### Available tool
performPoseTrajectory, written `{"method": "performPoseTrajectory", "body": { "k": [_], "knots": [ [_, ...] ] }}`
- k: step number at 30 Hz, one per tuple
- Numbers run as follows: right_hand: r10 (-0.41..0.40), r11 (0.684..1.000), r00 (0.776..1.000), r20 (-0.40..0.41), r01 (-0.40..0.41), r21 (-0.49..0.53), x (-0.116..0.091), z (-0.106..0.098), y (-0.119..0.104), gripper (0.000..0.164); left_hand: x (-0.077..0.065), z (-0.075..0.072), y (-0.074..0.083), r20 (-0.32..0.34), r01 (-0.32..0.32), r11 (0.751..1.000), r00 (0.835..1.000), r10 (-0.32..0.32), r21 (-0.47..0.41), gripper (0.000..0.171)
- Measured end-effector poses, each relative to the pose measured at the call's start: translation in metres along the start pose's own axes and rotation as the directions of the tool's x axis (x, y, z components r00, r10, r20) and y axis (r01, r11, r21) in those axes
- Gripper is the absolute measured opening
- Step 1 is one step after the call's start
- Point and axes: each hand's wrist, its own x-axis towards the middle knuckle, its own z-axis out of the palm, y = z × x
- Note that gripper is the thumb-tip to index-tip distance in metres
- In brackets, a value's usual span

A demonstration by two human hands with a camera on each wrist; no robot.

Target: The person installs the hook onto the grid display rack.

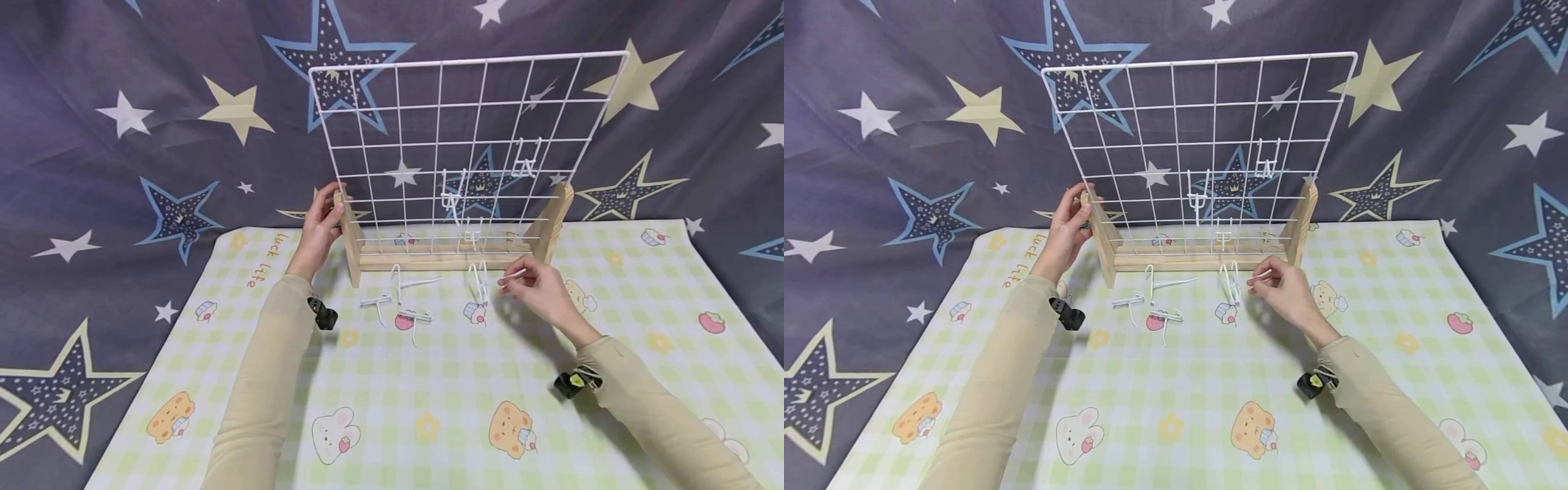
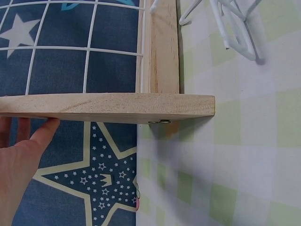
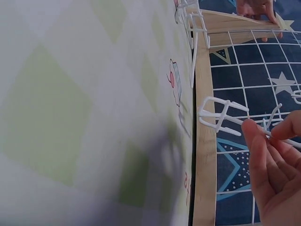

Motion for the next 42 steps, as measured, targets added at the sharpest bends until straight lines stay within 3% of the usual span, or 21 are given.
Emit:
{"method": "performPoseTrajectory", "body": {
  "k": [25,42],
  "knots": [
    [0.030,1.000,0.988,-0.148,-0.030,0.002,-0.007,-0.035,-0.001,0.013,-0.001,0.000,0.001,-0.011,0.000,1.000,1.000,0.000,0.010,0.037],
    [-0.093,0.996,0.950,-0.298,0.093,-0.017,-0.001,-0.065,-0.022,0.011,-0.001,0.002,0.000,-0.003,-0.015,1.000,1.000,0.015,-0.018,0.038]
  ]
}}
